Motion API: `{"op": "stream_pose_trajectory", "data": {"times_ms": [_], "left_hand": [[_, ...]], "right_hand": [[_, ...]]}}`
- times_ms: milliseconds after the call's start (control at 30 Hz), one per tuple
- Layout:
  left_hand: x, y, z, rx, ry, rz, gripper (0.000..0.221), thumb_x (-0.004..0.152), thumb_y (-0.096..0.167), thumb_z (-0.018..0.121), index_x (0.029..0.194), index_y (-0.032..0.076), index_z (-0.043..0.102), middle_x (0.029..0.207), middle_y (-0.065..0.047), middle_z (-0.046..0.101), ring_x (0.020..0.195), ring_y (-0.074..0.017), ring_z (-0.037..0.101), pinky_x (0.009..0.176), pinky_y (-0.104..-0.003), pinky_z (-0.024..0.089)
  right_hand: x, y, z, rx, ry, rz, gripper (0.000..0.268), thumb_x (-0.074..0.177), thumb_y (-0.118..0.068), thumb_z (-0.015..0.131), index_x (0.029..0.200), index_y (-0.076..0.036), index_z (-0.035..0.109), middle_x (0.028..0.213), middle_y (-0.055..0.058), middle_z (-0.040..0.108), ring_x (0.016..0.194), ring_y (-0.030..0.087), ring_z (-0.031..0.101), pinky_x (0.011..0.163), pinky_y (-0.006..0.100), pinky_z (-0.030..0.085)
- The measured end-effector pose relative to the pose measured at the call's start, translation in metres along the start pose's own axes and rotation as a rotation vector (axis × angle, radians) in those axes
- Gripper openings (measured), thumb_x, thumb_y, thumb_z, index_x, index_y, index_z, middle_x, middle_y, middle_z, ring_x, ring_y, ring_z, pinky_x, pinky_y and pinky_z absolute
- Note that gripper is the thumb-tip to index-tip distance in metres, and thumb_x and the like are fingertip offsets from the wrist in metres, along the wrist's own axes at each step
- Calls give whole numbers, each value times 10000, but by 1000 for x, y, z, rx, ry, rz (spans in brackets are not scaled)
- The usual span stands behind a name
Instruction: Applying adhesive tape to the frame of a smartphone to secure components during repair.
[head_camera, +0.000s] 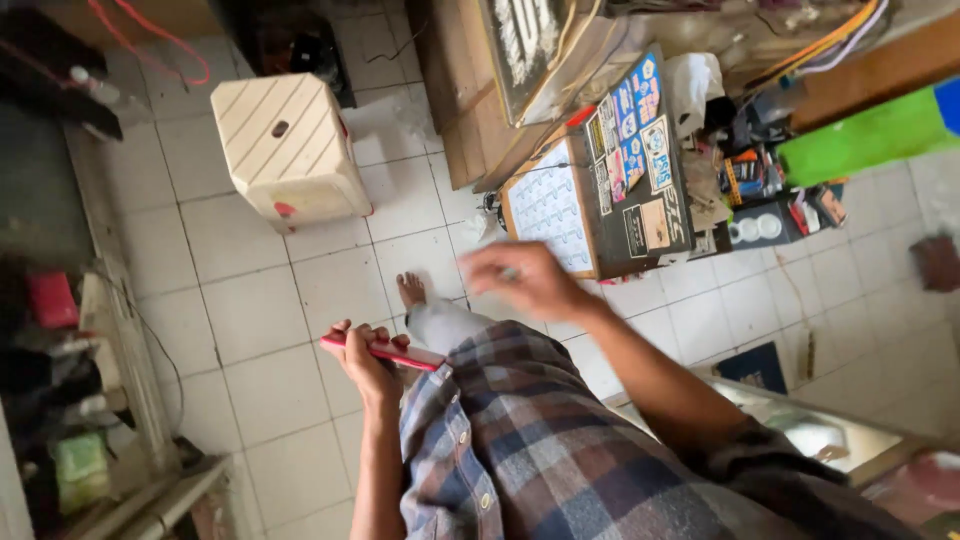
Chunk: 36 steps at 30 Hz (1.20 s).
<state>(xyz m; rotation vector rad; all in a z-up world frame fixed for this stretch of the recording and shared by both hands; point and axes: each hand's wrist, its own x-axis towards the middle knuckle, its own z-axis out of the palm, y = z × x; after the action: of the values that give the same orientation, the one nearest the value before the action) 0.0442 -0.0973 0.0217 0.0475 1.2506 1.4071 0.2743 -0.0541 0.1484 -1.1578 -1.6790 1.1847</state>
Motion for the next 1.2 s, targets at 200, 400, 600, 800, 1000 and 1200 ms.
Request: {"op": "stream_pose_trajectory", "data": {"times_ms": [200, 400, 600, 800, 1000, 1200], "left_hand": [[-25, 5, 0, -44, 84, -51, 363, 780, 115, 440, 1122, 168, 331, 782, -25, 413, 648, -137, 453, 502, -342, 503], [-23, 19, 30, -160, 190, 44, 368, 760, 106, 428, 1101, 166, 302, 770, -50, 351, 601, -136, 397, 517, -337, 486], [-20, -2, 58, 20, 205, 41, 403, 796, 166, 399, 1179, 101, 292, 764, -85, 389, 519, -230, 484, 539, -340, 494], [-31, -2, 94, 112, 150, -45, 391, 802, 168, 429, 1152, 98, 268, 866, -120, 351, 524, -277, 465, 493, -411, 478], [-21, -8, 102, 221, 136, -14, 435, 779, 190, 446, 1166, 81, 280, 902, -115, 370, 596, -252, 462, 539, -403, 520], [-21, -6, 109, 254, 141, -36, 394, 772, 173, 443, 1124, 94, 283, 933, -97, 337, 725, -218, 395, 569, -391, 495]], "right_hand": [[-49, 89, -285, -43, 1297, 352, 84, 931, -198, 764, 940, -115, 750, 674, 23, 692, 517, 97, 642, 425, 247, 439], [-151, 356, -505, -1111, 827, 1101, 555, 836, -156, 596, 1374, -18, 610, 1314, 178, 676, 1195, 427, 620, 907, 483, 537], [-174, 422, -484, -204, 940, 1322, 297, 885, -315, 851, 903, -161, 598, 785, 109, 598, 569, 241, 579, 481, 448, 581], [-164, 411, -483, -230, 796, 1479, 453, 1018, -585, 611, 1017, -132, 579, 848, -5, 544, 812, 94, 515, 645, 336, 428], [-152, 382, -476, -1390, -296, 1339, 585, 940, -398, 524, 1503, -259, 448, 1208, 153, 754, 1063, 363, 746, 820, 422, 551], [-164, 414, -488, -1544, -437, 1130, 472, 932, -424, 512, 1377, -401, 670, 1350, -27, 764, 1240, 233, 733, 1017, 369, 561]]}}
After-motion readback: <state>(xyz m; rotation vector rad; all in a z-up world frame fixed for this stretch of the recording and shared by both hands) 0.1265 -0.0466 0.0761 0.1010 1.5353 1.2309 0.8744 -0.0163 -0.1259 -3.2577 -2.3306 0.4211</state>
